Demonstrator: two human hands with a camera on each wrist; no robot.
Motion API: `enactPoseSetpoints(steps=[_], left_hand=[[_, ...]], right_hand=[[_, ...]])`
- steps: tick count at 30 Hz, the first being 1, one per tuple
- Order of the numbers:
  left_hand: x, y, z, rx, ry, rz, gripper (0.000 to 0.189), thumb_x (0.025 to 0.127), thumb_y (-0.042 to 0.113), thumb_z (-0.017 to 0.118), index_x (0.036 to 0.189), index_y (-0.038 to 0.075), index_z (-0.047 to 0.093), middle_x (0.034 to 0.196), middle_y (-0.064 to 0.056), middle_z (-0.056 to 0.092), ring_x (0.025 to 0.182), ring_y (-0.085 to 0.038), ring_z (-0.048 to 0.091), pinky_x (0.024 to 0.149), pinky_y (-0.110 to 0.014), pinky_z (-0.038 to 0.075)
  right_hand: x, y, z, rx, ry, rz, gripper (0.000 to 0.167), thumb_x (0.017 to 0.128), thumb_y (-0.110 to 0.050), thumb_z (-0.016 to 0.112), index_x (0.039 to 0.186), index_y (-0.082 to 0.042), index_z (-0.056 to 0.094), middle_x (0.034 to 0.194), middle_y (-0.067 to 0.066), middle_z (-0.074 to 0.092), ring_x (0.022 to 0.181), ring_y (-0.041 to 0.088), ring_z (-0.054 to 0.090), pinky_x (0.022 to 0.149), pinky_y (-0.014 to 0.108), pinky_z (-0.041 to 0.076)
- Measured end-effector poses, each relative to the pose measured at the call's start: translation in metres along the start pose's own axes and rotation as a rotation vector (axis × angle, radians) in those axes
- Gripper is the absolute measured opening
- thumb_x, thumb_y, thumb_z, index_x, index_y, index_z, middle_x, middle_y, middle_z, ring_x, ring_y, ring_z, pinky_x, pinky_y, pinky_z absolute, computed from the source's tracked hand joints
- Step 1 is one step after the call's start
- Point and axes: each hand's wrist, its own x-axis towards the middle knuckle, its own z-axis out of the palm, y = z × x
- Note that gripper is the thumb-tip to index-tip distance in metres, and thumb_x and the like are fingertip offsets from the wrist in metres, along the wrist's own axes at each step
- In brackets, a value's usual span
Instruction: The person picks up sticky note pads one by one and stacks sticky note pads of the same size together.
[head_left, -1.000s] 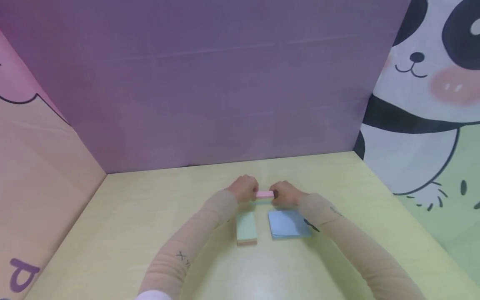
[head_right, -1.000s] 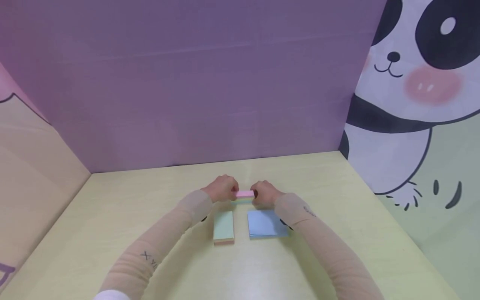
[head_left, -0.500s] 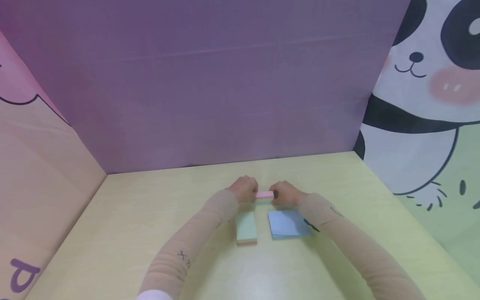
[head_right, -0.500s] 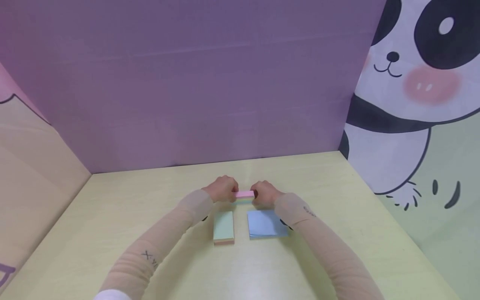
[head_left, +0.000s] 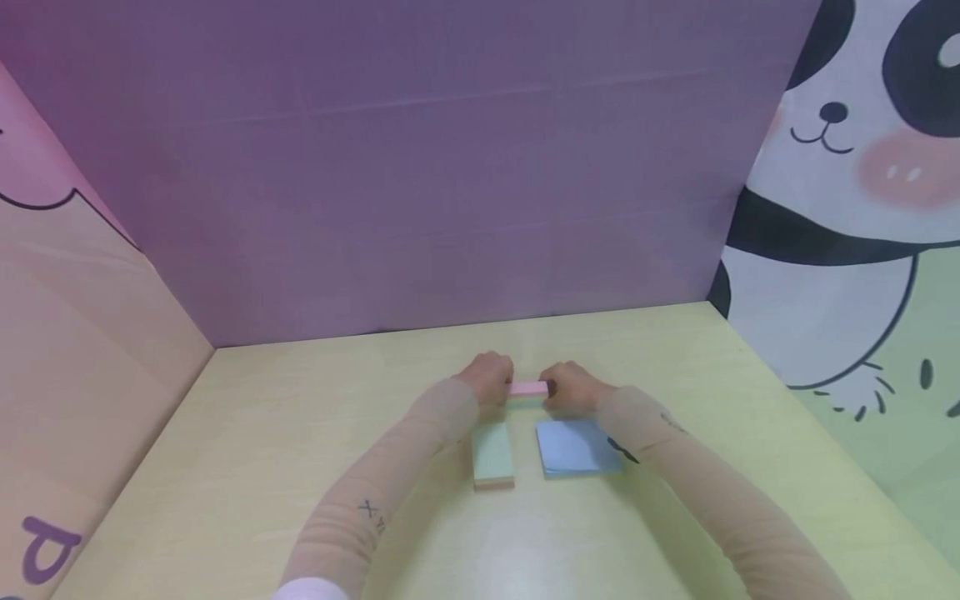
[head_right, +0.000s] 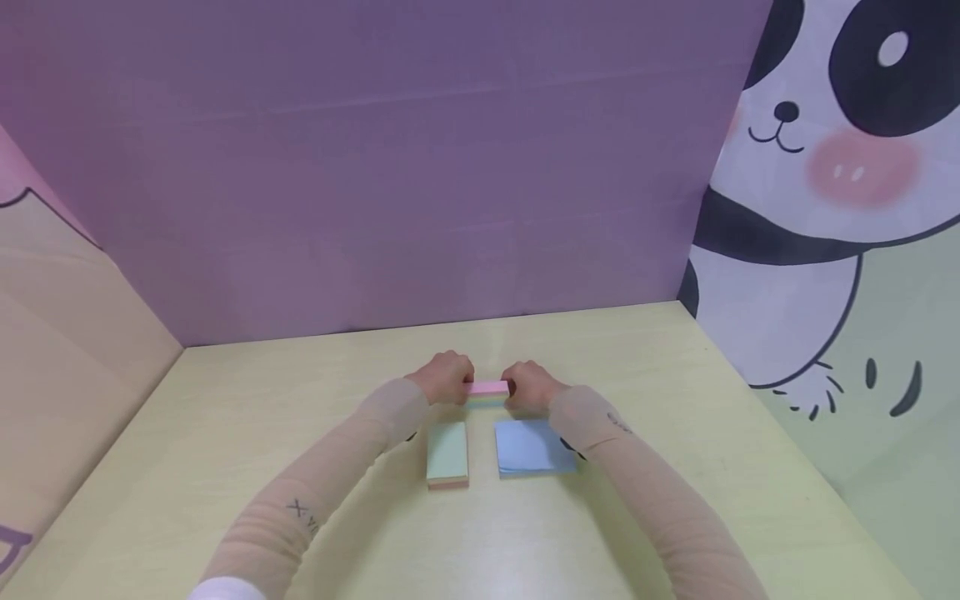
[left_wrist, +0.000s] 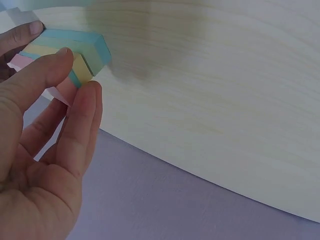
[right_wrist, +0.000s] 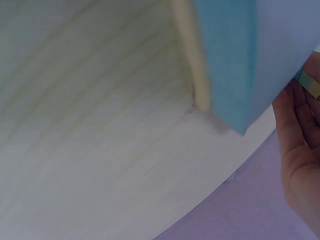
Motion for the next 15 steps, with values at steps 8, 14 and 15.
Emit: enactPoseSetpoints(steps=[8,14,15], left_hand=[[0.0004,0.0027,0.0000,0.020,0.011,0.002,0.016,0.076,0.004,0.068,0.091,0.009,0.065,0.080,-0.002,0.063,0.072,-0.015,0.055,0.068,-0.024,0.047],[-0.0002,0.0045,0.0004,0.057,0.028,0.020,0.013,0.076,0.004,0.067,0.088,0.008,0.065,0.079,-0.004,0.063,0.070,-0.015,0.055,0.065,-0.023,0.047],[0.0000,0.0045,0.0009,0.069,0.032,0.026,0.012,0.077,0.004,0.067,0.088,0.008,0.065,0.079,-0.004,0.063,0.070,-0.016,0.055,0.065,-0.023,0.047]], right_hand=[[0.0003,0.0013,0.0012,0.016,0.012,-0.013,0.019,0.072,-0.001,0.064,0.089,-0.009,0.066,0.077,-0.001,0.062,0.069,0.015,0.052,0.067,0.027,0.045],[0.0003,0.0014,0.0015,0.012,0.020,-0.027,0.018,0.072,-0.002,0.065,0.089,-0.009,0.066,0.077,-0.001,0.062,0.069,0.014,0.052,0.068,0.027,0.045],[0.0003,0.0014,0.0013,0.011,0.022,-0.032,0.018,0.072,-0.002,0.065,0.089,-0.009,0.066,0.076,-0.001,0.062,0.069,0.014,0.052,0.067,0.027,0.045]])
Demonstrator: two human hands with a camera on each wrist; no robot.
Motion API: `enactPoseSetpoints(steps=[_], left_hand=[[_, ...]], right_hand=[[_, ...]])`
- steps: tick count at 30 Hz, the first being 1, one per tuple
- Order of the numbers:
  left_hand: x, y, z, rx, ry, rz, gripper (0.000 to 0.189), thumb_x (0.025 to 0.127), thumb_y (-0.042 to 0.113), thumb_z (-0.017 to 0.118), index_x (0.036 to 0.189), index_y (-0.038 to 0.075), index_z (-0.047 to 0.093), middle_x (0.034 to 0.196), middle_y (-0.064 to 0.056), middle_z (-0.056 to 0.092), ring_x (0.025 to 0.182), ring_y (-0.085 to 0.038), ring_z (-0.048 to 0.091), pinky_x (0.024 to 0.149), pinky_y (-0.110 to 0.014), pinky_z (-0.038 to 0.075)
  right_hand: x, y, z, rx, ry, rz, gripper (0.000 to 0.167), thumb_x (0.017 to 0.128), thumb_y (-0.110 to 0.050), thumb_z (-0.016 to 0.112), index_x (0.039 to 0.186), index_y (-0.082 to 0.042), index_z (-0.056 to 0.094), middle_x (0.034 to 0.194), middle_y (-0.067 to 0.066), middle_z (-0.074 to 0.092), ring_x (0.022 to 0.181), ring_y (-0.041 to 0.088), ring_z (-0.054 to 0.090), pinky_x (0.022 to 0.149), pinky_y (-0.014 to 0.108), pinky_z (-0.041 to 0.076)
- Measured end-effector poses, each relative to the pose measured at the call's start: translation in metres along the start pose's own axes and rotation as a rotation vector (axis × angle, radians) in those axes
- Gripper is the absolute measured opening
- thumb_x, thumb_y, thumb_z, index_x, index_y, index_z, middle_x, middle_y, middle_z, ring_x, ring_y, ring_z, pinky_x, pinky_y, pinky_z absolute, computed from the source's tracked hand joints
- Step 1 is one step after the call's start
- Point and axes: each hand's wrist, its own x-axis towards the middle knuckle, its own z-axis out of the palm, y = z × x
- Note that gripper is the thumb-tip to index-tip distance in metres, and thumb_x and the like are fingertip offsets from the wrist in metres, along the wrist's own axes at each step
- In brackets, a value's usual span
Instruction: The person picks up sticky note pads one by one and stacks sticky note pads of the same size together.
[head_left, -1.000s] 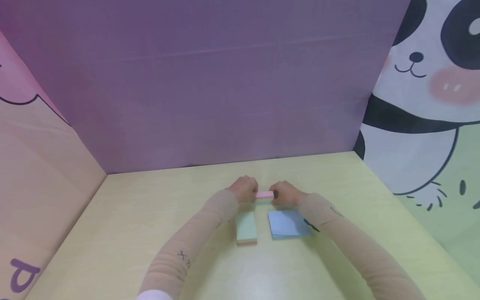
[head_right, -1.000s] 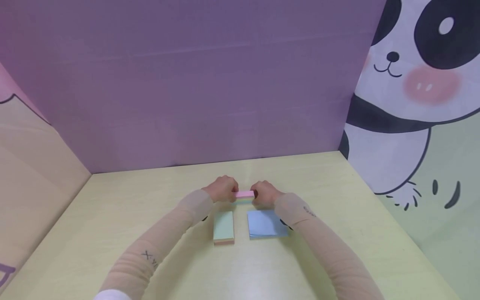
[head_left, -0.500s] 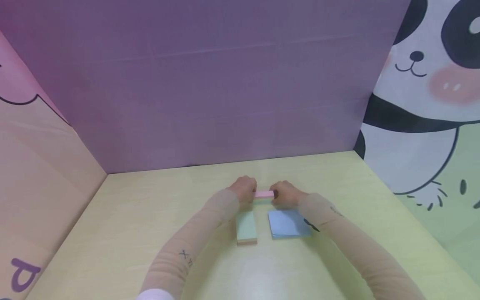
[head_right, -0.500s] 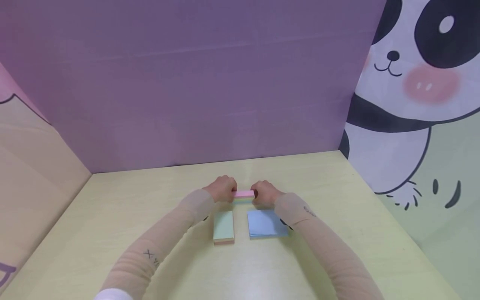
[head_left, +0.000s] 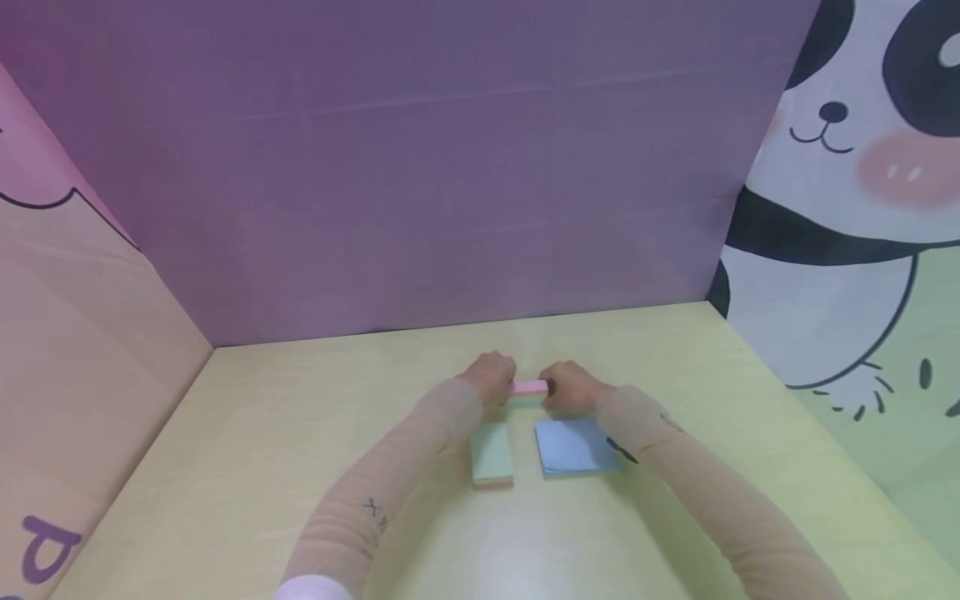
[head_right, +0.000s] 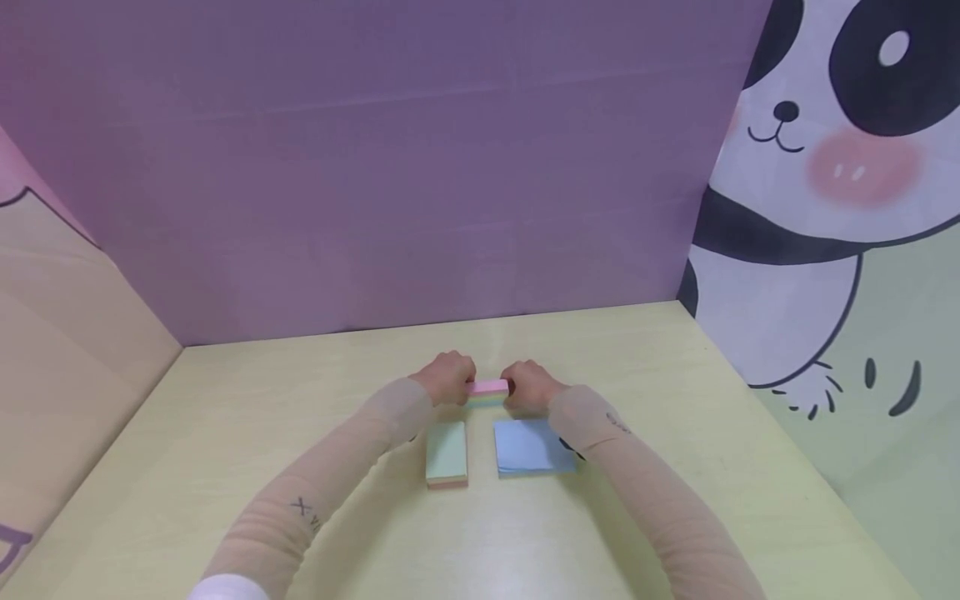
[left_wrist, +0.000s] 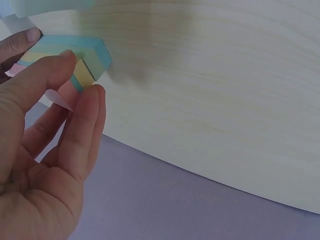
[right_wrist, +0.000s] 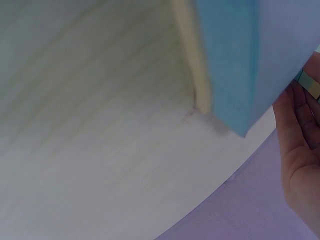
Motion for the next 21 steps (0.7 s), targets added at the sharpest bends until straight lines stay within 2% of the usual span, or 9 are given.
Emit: enactPoseSetpoints(steps=[8,13,18,21], left_hand=[[-0.002,0.001,0.002,0.051,0.002,-0.003,0.006,0.083,0.008,0.062,0.089,0.007,0.063,0.081,-0.006,0.062,0.073,-0.018,0.057,0.068,-0.025,0.048],[-0.003,-0.001,0.003,0.063,-0.012,-0.011,0.006,0.086,0.010,0.059,0.090,0.007,0.062,0.081,-0.006,0.061,0.072,-0.017,0.056,0.068,-0.026,0.048],[-0.011,-0.008,0.000,-0.017,-0.051,-0.052,0.013,0.080,0.008,0.064,0.093,0.008,0.062,0.087,-0.005,0.063,0.078,-0.019,0.058,0.072,-0.029,0.049],[-0.024,-0.019,-0.011,-0.061,-0.072,-0.081,0.028,0.078,0.013,0.067,0.104,0.006,0.061,0.102,-0.007,0.064,0.092,-0.023,0.060,0.081,-0.033,0.050]], right_hand=[[-0.001,0.000,0.000,0.002,0.009,-0.029,0.016,0.071,-0.002,0.064,0.085,-0.009,0.066,0.073,-0.001,0.060,0.065,0.014,0.051,0.063,0.026,0.044],[0.001,0.001,0.003,0.000,0.001,-0.009,0.015,0.071,-0.003,0.065,0.084,-0.011,0.066,0.072,-0.001,0.060,0.065,0.014,0.051,0.063,0.026,0.044],[0.002,0.007,0.003,0.034,-0.039,0.039,0.018,0.072,-0.008,0.067,0.089,-0.011,0.065,0.079,0.001,0.061,0.072,0.017,0.053,0.069,0.030,0.046],[-0.001,0.015,-0.002,0.002,-0.017,-0.003,0.029,0.075,-0.010,0.068,0.102,-0.003,0.063,0.092,0.008,0.064,0.083,0.021,0.057,0.077,0.036,0.049]])
